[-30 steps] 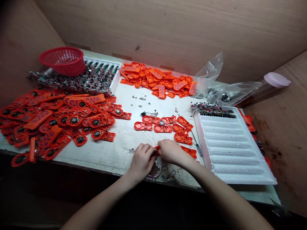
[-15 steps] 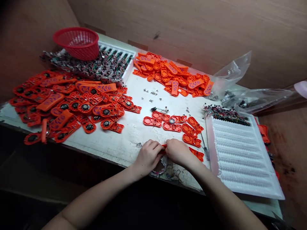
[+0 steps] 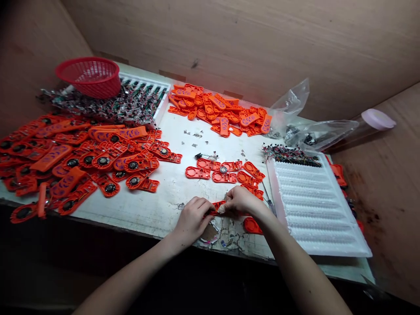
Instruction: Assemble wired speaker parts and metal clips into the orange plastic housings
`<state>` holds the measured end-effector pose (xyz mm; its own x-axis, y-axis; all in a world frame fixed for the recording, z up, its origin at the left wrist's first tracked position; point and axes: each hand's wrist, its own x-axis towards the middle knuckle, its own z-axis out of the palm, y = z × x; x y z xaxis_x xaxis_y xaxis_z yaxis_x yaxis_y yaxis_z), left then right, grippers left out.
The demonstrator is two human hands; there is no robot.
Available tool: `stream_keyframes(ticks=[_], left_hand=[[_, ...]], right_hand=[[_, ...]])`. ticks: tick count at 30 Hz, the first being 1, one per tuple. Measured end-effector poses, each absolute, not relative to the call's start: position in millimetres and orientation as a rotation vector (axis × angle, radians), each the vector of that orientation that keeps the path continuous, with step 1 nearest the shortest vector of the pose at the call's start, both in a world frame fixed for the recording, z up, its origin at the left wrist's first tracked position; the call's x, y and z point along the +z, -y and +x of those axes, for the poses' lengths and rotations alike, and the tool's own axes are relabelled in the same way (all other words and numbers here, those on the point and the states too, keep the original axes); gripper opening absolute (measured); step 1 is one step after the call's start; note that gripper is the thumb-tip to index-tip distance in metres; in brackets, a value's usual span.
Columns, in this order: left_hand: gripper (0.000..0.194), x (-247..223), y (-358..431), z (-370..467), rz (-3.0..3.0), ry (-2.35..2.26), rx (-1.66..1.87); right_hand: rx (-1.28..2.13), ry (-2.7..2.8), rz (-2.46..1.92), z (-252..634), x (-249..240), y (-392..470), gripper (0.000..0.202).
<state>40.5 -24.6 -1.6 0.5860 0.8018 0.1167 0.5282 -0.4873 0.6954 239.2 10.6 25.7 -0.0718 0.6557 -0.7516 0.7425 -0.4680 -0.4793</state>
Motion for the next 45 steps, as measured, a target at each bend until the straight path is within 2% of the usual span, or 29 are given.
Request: stream_keyframes(ticks=[15, 21, 28, 31, 34, 36, 40, 42, 45], left_hand=[[0.008, 1.3, 24.6, 42.4, 2.299, -1.066, 0.53], [0.012, -0.1, 24.7, 44.7, 2.313, -1.065, 0.562], [0.013, 2.5, 21.0, 44.6, 2.305, -1.08, 0.572], [0.013, 1.3, 24.4, 48.6, 2.288, -1.075, 0.583], [0.01, 6.3, 28.7, 46.7, 2.274, -1.061, 0.629], [0.009, 17.1, 23.0, 32.4, 2.272, -1.057, 0.746], [0.018, 46.4, -23.5, -32.4, 2.307, -1.412, 1.121], [0.022, 55.8, -51.8, -65.9, 2.24, -1.613, 1.147], [0.028, 62.4, -72.0, -89.5, 1.969, -1.577, 1.196]], right_hand=[[-1.751, -1.487, 1.927, 241.2, 36.2, -17.1, 0.036], [-1.701, -1.521, 1.941, 238.2, 33.6, -18.6, 0.037], [-1.666, -1.839, 2.087, 262.4, 57.1, -7.0, 0.041], [-1.325, -2.19, 2.559, 288.9, 55.7, 7.1, 0.043], [-1.004, -2.2, 2.826, 302.7, 41.9, 23.3, 0.037], [-1.057, -2.17, 2.801, 301.2, 32.7, 32.2, 0.033], [-1.153, -2.334, 2.721, 286.4, 26.1, 34.0, 0.044], [-1.048, -2.496, 2.697, 278.9, 26.6, 24.3, 0.044], [-0.704, -2.788, 2.56, 268.4, 25.4, 1.3, 0.031]])
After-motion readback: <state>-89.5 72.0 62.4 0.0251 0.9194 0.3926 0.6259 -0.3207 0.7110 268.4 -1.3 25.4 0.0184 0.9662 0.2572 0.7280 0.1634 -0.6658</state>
